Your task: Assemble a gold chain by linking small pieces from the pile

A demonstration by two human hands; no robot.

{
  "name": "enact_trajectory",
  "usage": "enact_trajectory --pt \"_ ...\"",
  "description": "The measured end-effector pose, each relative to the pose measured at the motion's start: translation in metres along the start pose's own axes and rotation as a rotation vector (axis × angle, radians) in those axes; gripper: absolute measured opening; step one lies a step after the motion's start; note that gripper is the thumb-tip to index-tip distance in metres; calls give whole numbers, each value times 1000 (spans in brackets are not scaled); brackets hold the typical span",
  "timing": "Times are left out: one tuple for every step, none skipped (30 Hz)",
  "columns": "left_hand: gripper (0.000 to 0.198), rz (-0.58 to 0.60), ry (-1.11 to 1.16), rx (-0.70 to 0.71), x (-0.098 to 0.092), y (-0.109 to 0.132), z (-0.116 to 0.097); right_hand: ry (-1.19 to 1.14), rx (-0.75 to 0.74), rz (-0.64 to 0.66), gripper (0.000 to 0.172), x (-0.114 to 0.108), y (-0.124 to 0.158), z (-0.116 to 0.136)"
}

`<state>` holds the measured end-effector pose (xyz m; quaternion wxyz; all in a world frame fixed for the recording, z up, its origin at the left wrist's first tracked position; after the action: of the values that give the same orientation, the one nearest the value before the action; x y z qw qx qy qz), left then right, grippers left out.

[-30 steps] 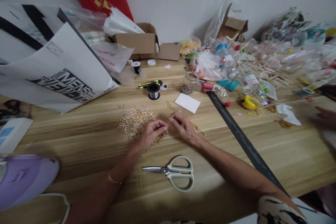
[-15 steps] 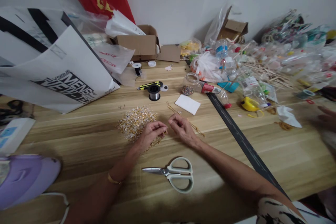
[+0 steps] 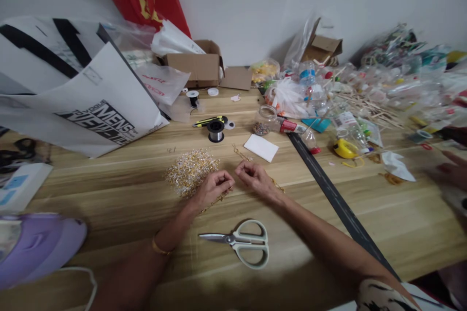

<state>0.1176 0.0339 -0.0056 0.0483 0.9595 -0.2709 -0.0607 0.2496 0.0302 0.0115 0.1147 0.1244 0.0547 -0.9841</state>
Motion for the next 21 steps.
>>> enact_trajectory --pt "24 -11 19 -3 0 0 1 14 -2 10 26 -1 0 0" --pt "24 -25 43 -10 -1 -1 2 27 -7 19 26 -3 0 0" --pt "23 -40 68 -20 -2 -1 3 40 -13 25 27 -4 0 1" --pt "23 -52 92 -32 -2 -1 3 50 -21 28 27 -6 -1 2" --pt "22 -63 114 -44 -3 -1 4 57 -29 27 27 -7 -1 3" --pt "22 -72 133 -54 -3 -1 4 64 -38 25 28 -8 -1 5" --pt "22 -78 150 -62 -4 -1 5 71 -47 25 28 -8 -1 7" --pt "21 -82 167 -69 -4 -1 5 80 -55 26 28 -9 -1 9" --pt "20 -83 186 -75 -4 -1 6 92 -62 27 28 -8 -1 11" --pt "20 -82 205 -79 -4 -1 7 105 -68 29 28 -8 0 13" --pt "20 -80 225 -82 -3 -1 8 119 -72 32 27 -8 0 15" --pt "20 -79 243 -84 -3 -1 10 131 -77 33 27 -8 0 16" --pt "19 -79 258 -84 -3 -2 11 142 -81 33 27 -8 0 18" --pt "19 -83 268 -84 -3 -2 12 151 -85 35 27 -7 1 20" --pt "19 -85 271 -83 -3 -2 12 159 -88 36 26 -7 1 21" --pt "19 -90 269 -82 -3 -2 12 167 -91 38 26 -7 1 22" --pt "19 -91 264 -81 -3 -2 12 173 -92 41 25 -7 1 23" --pt "19 -89 256 -77 -3 -1 11 178 -93 44 25 -7 0 23" --pt "19 -84 248 -72 -3 -1 10 182 -92 47 24 -7 0 24" --pt "19 -79 240 -66 -3 -1 9 183 -89 48 24 -7 -1 23" --pt "19 -73 233 -60 -3 0 9 184 -86 50 24 -7 -2 23"
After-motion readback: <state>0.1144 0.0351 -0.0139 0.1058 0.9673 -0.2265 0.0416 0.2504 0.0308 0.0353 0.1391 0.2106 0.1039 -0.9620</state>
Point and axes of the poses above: each hand's wrist, its own y-axis away from the middle knuckle, its own x-axis out of the palm, z = x × y, the point moved 6 cm from there along -y, towards the middle knuckle, and after that the axes turned 2 degrees about -y, right-handed, at the moved point
